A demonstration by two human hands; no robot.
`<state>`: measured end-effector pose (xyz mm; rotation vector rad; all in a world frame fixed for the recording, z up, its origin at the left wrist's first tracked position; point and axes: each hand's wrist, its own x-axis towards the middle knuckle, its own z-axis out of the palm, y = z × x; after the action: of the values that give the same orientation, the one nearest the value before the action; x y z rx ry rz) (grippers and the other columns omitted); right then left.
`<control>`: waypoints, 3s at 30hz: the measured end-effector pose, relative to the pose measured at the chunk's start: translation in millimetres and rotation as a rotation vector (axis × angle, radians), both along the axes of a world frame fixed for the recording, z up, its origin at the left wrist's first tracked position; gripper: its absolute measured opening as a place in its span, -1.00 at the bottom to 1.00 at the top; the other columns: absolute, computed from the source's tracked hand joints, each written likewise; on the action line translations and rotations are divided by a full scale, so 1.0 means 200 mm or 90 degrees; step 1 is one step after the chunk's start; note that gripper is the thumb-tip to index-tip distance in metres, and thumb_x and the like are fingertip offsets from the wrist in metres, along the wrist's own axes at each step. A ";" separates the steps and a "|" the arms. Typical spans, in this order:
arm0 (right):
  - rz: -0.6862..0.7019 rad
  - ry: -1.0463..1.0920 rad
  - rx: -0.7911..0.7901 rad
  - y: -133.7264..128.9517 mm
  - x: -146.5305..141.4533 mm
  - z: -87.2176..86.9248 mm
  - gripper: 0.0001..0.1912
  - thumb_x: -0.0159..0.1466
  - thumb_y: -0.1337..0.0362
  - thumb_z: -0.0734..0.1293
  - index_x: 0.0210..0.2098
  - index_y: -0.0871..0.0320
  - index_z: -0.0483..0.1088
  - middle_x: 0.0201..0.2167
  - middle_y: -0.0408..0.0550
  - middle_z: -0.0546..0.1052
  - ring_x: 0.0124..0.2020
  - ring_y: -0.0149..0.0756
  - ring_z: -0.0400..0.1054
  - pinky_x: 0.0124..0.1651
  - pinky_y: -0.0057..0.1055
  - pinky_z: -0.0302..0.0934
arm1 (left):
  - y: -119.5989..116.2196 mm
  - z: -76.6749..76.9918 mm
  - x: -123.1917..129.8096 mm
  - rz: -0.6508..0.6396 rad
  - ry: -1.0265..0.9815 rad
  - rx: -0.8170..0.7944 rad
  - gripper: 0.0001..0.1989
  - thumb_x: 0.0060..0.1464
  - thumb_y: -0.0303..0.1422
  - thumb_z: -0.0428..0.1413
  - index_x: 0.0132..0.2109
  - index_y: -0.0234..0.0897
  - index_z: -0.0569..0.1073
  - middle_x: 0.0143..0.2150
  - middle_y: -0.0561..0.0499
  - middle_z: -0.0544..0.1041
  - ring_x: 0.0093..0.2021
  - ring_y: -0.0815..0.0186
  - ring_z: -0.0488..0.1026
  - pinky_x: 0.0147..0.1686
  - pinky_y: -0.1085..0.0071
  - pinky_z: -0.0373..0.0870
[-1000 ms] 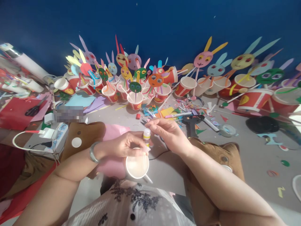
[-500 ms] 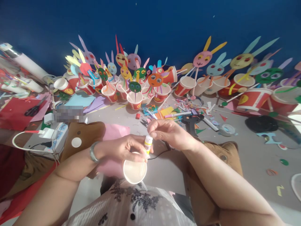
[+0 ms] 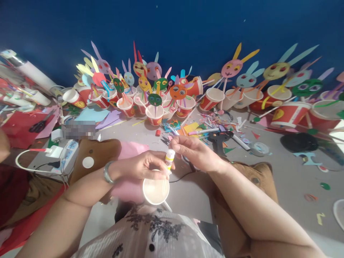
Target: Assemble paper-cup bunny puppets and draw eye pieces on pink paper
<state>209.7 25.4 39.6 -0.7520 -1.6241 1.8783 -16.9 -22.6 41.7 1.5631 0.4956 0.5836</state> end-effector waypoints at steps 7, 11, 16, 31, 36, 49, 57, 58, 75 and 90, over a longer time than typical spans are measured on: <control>-0.039 0.026 -0.020 0.01 -0.02 -0.01 -0.65 0.33 0.00 0.37 -0.39 0.14 0.38 -0.50 -0.16 0.34 -0.46 -0.39 0.21 -0.38 -0.39 0.14 | 0.01 0.00 -0.01 0.081 -0.021 -0.014 -0.82 0.19 -0.28 0.19 -0.22 -0.31 0.60 -0.09 -0.12 0.49 -0.03 0.23 0.47 0.05 0.28 0.39; -0.137 0.052 -0.039 0.02 -0.03 0.00 -0.63 0.26 -0.02 0.44 -0.45 0.13 0.38 -0.55 -0.18 0.30 -0.52 -0.42 0.11 -0.48 -0.43 0.01 | 0.01 0.02 -0.02 0.104 -0.019 -0.045 -0.80 0.17 -0.26 0.21 -0.24 -0.32 0.61 -0.09 -0.12 0.48 -0.08 0.26 0.46 0.01 0.30 0.40; -0.223 0.043 -0.009 0.02 -0.04 -0.01 -0.58 0.24 -0.11 0.41 -0.47 0.13 0.48 -0.58 -0.14 0.37 -0.57 -0.40 0.13 -0.52 -0.39 0.04 | 0.01 0.01 -0.01 0.095 -0.011 -0.036 -0.81 0.15 -0.26 0.23 -0.26 -0.31 0.61 -0.11 -0.12 0.49 -0.05 0.22 0.46 0.04 0.26 0.39; -0.173 0.016 0.124 -0.01 -0.03 -0.04 -0.78 0.19 0.08 0.51 -0.39 0.09 0.56 -0.40 -0.09 0.54 -0.40 -0.33 0.34 -0.33 -0.37 0.25 | 0.00 -0.01 -0.01 0.028 -0.007 -0.048 -0.86 0.16 -0.32 0.23 -0.22 -0.30 0.62 -0.05 -0.13 0.51 0.03 0.22 0.49 0.08 0.31 0.38; -0.157 -0.036 0.178 -0.02 -0.03 -0.01 -0.76 0.28 0.06 0.44 -0.38 0.08 0.50 -0.40 -0.08 0.50 -0.38 -0.31 0.34 -0.30 -0.37 0.28 | 0.00 -0.01 0.00 0.024 0.003 -0.053 -0.84 0.17 -0.29 0.23 -0.22 -0.30 0.63 -0.05 -0.14 0.50 -0.01 0.23 0.48 0.05 0.29 0.41; -0.158 -0.065 0.168 -0.05 -0.06 0.00 -0.67 0.35 -0.04 0.34 -0.33 0.09 0.39 -0.51 -0.10 0.47 -0.50 -0.34 0.28 -0.43 -0.38 0.19 | 0.01 -0.02 0.01 0.080 -0.008 -0.012 -0.84 0.17 -0.31 0.21 -0.24 -0.32 0.62 -0.12 -0.12 0.52 -0.08 0.26 0.47 0.00 0.32 0.39; -0.164 -0.086 0.145 -0.04 -0.05 -0.02 -0.68 0.35 -0.04 0.34 -0.33 0.09 0.38 -0.56 -0.16 0.45 -0.56 -0.36 0.27 -0.48 -0.40 0.15 | 0.02 -0.02 0.01 0.101 -0.012 -0.041 -0.79 0.13 -0.23 0.24 -0.27 -0.31 0.62 -0.13 -0.13 0.53 -0.05 0.20 0.48 0.02 0.26 0.40; -0.169 -0.089 0.153 -0.04 -0.06 -0.01 -0.67 0.35 -0.04 0.34 -0.33 0.09 0.38 -0.56 -0.16 0.45 -0.55 -0.37 0.26 -0.47 -0.40 0.16 | 0.01 -0.02 0.01 0.099 -0.010 -0.045 -0.79 0.13 -0.23 0.24 -0.27 -0.31 0.62 -0.13 -0.13 0.53 -0.04 0.19 0.48 0.02 0.26 0.40; -0.285 -0.118 0.143 -0.03 -0.05 -0.02 -0.64 0.27 -0.08 0.41 -0.35 0.10 0.50 -0.50 -0.13 0.46 -0.47 -0.35 0.27 -0.38 -0.39 0.18 | 0.01 -0.01 0.01 0.056 -0.002 -0.008 -0.83 0.18 -0.31 0.21 -0.24 -0.34 0.61 -0.10 -0.12 0.48 0.05 0.18 0.46 0.06 0.30 0.35; -0.133 -0.003 -0.011 -0.02 -0.02 -0.07 -0.71 0.21 0.00 0.48 -0.40 0.09 0.52 -0.43 -0.11 0.49 -0.42 -0.33 0.32 -0.35 -0.38 0.23 | 0.01 -0.04 0.01 0.033 -0.007 0.030 -0.84 0.18 -0.30 0.21 -0.22 -0.31 0.61 -0.13 -0.10 0.48 0.01 0.21 0.48 0.06 0.31 0.37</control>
<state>205.0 22.0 24.9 -0.8975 -1.4723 1.7441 -14.4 -20.4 33.4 1.5955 0.5192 0.6477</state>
